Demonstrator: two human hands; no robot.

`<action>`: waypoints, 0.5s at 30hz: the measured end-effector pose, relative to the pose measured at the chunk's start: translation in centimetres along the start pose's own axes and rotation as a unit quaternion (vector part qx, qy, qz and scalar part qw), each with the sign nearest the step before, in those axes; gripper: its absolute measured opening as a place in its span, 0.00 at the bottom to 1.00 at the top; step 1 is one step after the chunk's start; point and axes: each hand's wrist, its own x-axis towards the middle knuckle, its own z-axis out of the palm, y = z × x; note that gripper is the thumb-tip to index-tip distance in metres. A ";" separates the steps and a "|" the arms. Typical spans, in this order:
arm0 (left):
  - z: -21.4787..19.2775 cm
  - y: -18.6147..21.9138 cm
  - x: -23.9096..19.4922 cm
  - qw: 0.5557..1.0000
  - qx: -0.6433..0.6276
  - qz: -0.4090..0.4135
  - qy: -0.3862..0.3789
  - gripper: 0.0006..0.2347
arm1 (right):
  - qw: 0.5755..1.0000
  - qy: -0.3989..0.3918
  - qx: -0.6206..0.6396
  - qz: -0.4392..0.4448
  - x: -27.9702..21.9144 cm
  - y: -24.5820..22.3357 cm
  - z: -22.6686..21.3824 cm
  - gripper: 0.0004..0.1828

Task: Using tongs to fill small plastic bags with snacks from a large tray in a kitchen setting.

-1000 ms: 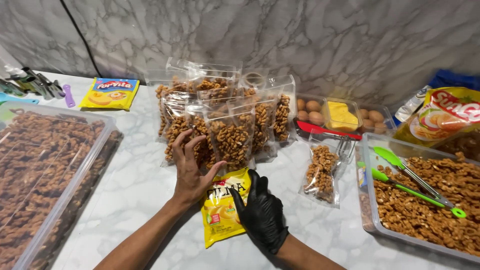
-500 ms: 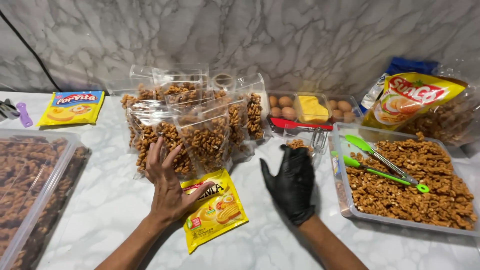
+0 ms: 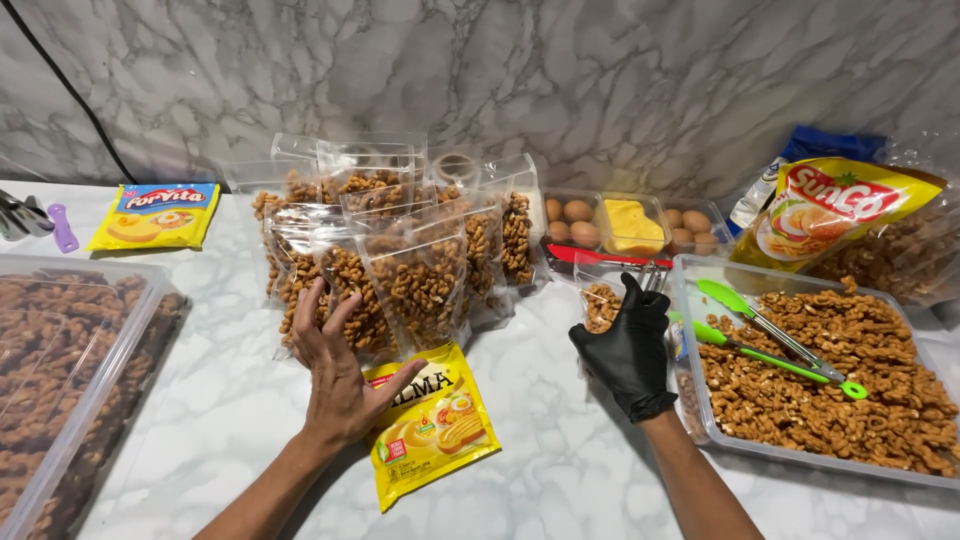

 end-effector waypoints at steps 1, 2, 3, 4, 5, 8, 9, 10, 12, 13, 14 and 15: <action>0.0 0.0 -0.1 1.000 0.000 -0.001 0.001 0.37 | 1.000 0.000 -0.001 -0.001 -0.1 -1.0 -1.1 0.57; 0.1 0.0 0.0 1.000 0.000 -0.007 0.000 0.37 | 0.998 -0.036 0.052 0.030 -0.1 -2.1 -2.2 0.55; 0.1 0.0 0.0 1.000 0.000 -0.014 0.000 0.37 | 0.990 -0.072 0.105 0.060 -0.1 -3.2 -3.3 0.53; 0.0 0.0 0.1 1.000 -0.001 -0.014 0.001 0.37 | 0.990 -0.071 0.104 0.059 0.1 -3.7 -3.0 0.53; 0.0 0.0 0.1 1.000 -0.004 -0.012 -0.001 0.37 | 0.991 -0.003 0.133 0.006 0.2 -4.1 -2.8 0.51; 0.0 -0.1 0.0 1.000 0.004 -0.007 -0.006 0.37 | 0.965 0.138 0.193 -0.109 1.4 -7.0 -1.9 0.49; 0.0 -0.2 -0.1 1.000 0.013 -0.004 -0.010 0.38 | 0.937 0.209 0.222 -0.169 1.8 -8.3 -1.6 0.51; 0.2 -0.3 -0.3 1.000 0.015 -0.003 -0.009 0.38 | 0.936 0.210 0.224 -0.170 2.5 -8.2 -0.2 0.51; 0.4 -0.6 -0.4 1.000 0.012 -0.006 -0.023 0.41 | 0.932 0.214 0.226 -0.186 4.0 -8.5 2.6 0.60; 0.4 -0.6 -0.5 1.000 0.016 -0.005 -0.020 0.41 | 0.930 0.215 0.230 -0.189 4.2 -7.6 4.1 0.60; 0.5 -0.6 -0.5 0.999 0.028 -0.011 -0.033 0.42 | 0.934 0.212 0.235 -0.165 4.5 -6.7 5.7 0.60; 0.5 -0.7 -0.5 0.998 0.040 -0.016 -0.046 0.43 | 0.938 0.208 0.240 -0.141 4.8 -6.0 7.4 0.60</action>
